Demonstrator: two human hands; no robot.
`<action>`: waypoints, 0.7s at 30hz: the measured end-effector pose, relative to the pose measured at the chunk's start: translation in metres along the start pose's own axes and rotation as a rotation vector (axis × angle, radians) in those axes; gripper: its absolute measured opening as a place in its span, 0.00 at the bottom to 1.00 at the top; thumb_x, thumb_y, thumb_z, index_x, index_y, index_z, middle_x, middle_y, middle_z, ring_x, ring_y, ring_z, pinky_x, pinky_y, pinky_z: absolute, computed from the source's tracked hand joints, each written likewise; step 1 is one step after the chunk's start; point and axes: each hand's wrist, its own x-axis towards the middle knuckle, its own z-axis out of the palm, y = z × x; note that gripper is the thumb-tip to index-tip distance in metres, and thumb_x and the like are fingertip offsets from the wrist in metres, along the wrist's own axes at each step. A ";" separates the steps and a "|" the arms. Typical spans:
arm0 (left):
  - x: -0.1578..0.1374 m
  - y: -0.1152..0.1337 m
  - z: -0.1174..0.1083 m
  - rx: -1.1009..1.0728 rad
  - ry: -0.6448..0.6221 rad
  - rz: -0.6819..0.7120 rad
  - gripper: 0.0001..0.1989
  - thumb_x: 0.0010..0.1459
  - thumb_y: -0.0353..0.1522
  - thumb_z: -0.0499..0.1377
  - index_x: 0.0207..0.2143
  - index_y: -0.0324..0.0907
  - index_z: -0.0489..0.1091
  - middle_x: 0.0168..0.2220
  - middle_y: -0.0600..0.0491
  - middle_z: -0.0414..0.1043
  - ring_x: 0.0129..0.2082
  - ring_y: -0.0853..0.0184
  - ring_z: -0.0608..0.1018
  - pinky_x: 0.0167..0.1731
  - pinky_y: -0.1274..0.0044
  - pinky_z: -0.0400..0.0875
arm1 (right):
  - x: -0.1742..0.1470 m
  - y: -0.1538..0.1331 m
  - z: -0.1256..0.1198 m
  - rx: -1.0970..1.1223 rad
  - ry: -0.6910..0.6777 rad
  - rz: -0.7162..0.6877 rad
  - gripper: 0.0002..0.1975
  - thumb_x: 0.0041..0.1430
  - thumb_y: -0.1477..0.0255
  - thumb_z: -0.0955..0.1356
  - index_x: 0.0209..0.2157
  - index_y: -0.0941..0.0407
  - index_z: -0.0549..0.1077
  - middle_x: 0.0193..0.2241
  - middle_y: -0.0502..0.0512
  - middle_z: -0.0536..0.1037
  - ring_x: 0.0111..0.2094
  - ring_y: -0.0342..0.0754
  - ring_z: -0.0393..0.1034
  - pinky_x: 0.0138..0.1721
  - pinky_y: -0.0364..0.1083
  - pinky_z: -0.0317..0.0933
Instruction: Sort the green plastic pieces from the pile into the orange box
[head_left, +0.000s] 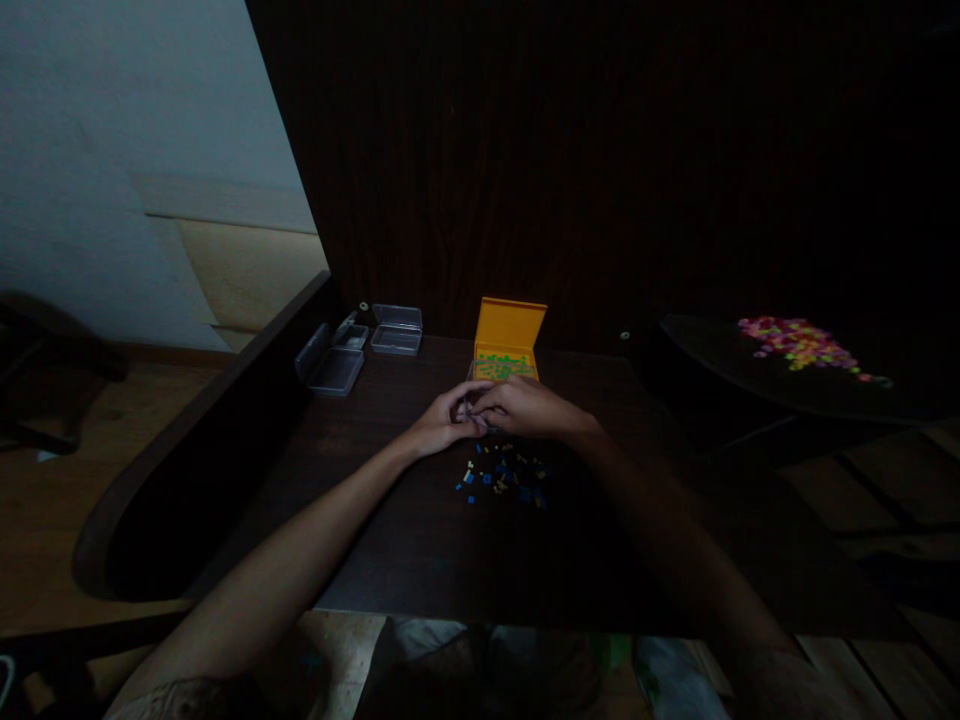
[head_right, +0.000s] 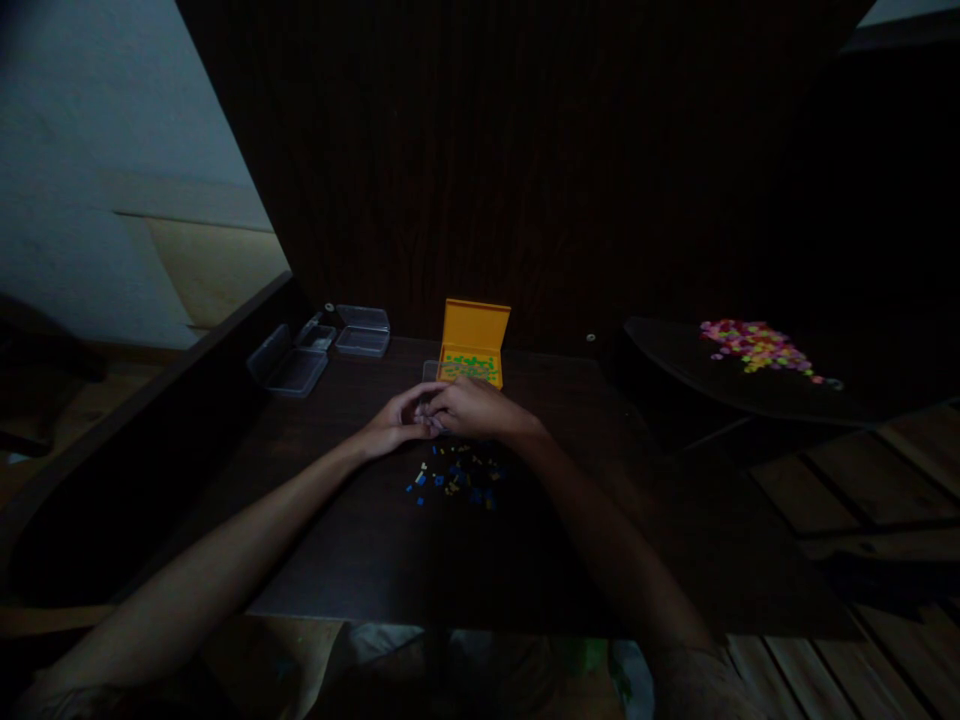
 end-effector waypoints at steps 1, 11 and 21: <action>0.000 0.001 0.000 0.008 0.001 0.003 0.33 0.44 0.26 0.67 0.55 0.40 0.65 0.46 0.49 0.72 0.40 0.66 0.76 0.41 0.75 0.70 | -0.001 0.000 0.001 0.004 -0.003 -0.011 0.14 0.59 0.77 0.64 0.41 0.55 0.79 0.39 0.54 0.81 0.37 0.46 0.71 0.37 0.42 0.56; -0.001 0.003 -0.001 0.099 -0.009 -0.014 0.34 0.46 0.28 0.67 0.57 0.38 0.63 0.43 0.48 0.75 0.34 0.68 0.76 0.38 0.75 0.70 | -0.009 0.000 0.000 -0.006 -0.029 -0.029 0.13 0.62 0.75 0.62 0.37 0.55 0.79 0.41 0.57 0.78 0.40 0.47 0.70 0.40 0.44 0.57; -0.001 0.003 0.000 0.036 -0.032 -0.033 0.35 0.47 0.26 0.66 0.58 0.37 0.61 0.28 0.54 0.74 0.30 0.70 0.76 0.36 0.76 0.69 | -0.012 0.000 -0.002 -0.012 -0.024 0.012 0.15 0.60 0.76 0.62 0.42 0.51 0.79 0.41 0.54 0.79 0.40 0.47 0.70 0.41 0.44 0.58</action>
